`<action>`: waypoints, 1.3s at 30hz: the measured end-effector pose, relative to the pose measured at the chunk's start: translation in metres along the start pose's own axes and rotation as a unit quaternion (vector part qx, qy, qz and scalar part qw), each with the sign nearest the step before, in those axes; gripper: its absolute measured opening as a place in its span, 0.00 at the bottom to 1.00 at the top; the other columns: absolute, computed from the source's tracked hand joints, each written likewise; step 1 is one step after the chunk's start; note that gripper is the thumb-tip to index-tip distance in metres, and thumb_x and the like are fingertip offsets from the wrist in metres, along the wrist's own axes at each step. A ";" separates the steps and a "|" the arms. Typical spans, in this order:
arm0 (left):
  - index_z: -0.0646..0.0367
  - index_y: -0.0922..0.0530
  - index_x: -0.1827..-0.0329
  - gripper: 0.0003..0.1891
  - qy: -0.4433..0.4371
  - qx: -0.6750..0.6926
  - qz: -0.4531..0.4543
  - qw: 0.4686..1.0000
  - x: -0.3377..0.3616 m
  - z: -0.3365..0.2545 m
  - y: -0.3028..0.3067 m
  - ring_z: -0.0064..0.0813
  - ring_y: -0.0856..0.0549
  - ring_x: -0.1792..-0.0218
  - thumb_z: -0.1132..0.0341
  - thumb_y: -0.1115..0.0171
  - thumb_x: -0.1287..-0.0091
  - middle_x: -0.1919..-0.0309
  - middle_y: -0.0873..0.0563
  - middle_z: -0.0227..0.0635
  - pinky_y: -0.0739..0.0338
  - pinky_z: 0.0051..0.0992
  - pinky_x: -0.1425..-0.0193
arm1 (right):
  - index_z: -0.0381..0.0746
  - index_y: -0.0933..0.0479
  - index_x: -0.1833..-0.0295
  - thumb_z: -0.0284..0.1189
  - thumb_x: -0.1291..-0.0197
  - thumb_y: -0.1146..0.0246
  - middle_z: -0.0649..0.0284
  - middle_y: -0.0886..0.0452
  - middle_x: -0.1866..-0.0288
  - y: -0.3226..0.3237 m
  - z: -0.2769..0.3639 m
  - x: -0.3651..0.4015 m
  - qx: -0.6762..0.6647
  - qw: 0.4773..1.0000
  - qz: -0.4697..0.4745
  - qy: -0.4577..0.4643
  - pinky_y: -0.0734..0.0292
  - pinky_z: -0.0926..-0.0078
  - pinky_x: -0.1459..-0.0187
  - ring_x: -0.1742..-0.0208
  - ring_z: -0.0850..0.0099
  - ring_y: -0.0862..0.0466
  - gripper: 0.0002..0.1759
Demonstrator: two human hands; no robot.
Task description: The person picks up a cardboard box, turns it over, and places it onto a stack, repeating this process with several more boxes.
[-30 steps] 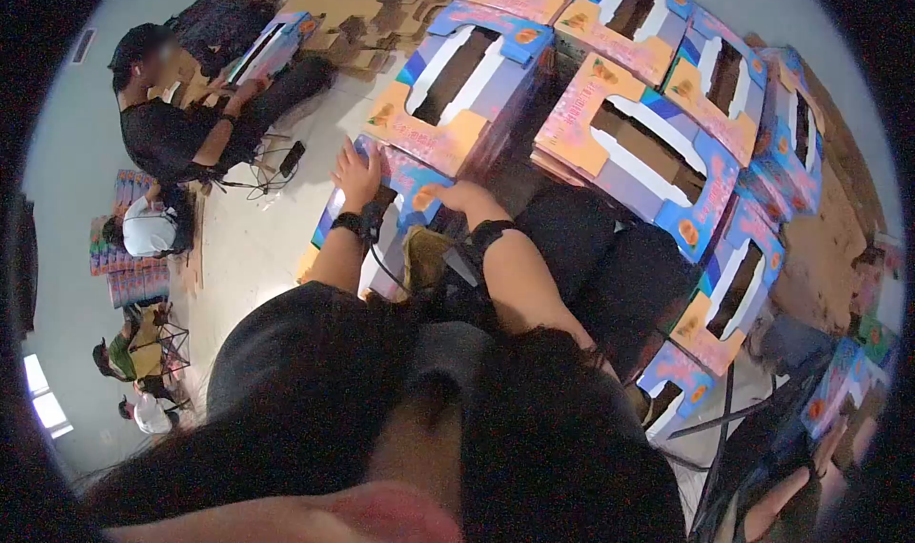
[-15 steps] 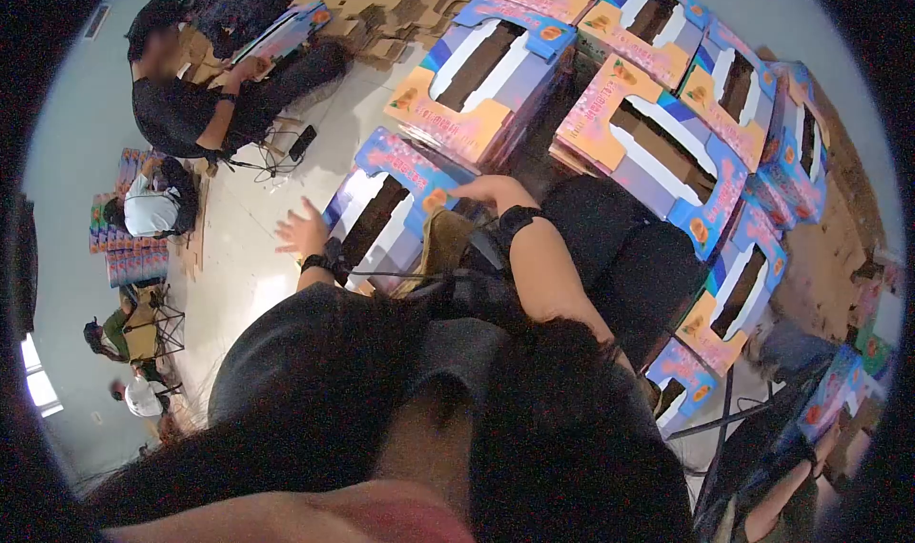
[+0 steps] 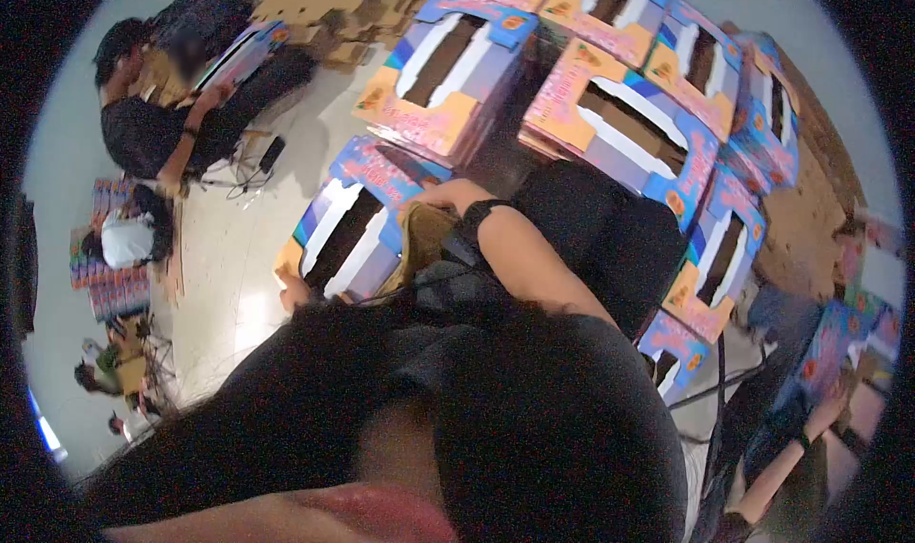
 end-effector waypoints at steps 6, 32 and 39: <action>0.78 0.21 0.53 0.50 0.048 0.031 0.005 0.998 0.008 0.000 0.009 0.59 0.20 0.49 0.27 0.61 0.38 0.54 0.18 0.64 0.29 0.46 0.43 | 0.43 0.58 0.21 0.62 0.56 0.30 0.50 0.55 0.20 -0.014 0.031 0.012 0.078 0.993 0.028 0.081 0.48 0.64 0.28 0.21 0.63 0.51 0.66; 0.63 0.31 0.32 0.33 -0.335 0.627 0.256 0.655 0.185 -0.350 0.217 0.31 0.25 0.37 0.43 0.56 0.28 0.36 0.25 0.39 0.33 0.32 0.32 | 0.35 0.36 0.29 0.28 0.49 0.34 0.60 0.22 0.43 0.104 0.123 0.323 -0.268 0.723 -0.136 0.623 0.29 0.70 0.40 0.43 0.70 0.22 0.39; 0.63 0.36 0.31 0.28 -0.360 0.669 0.483 0.436 0.276 -0.387 0.147 0.36 0.31 0.33 0.50 0.59 0.25 0.34 0.30 0.43 0.40 0.38 0.28 | 0.33 0.36 0.32 0.28 0.54 0.37 0.54 0.21 0.48 0.157 -0.012 0.491 -0.315 0.587 -0.327 0.670 0.22 0.63 0.46 0.51 0.62 0.18 0.39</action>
Point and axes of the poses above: each hand's wrist, its own x-axis away from the middle knuckle, its own y-axis out of the back of the hand, z = x × y, the point moved 9 cm from there along -x, towards the middle knuckle
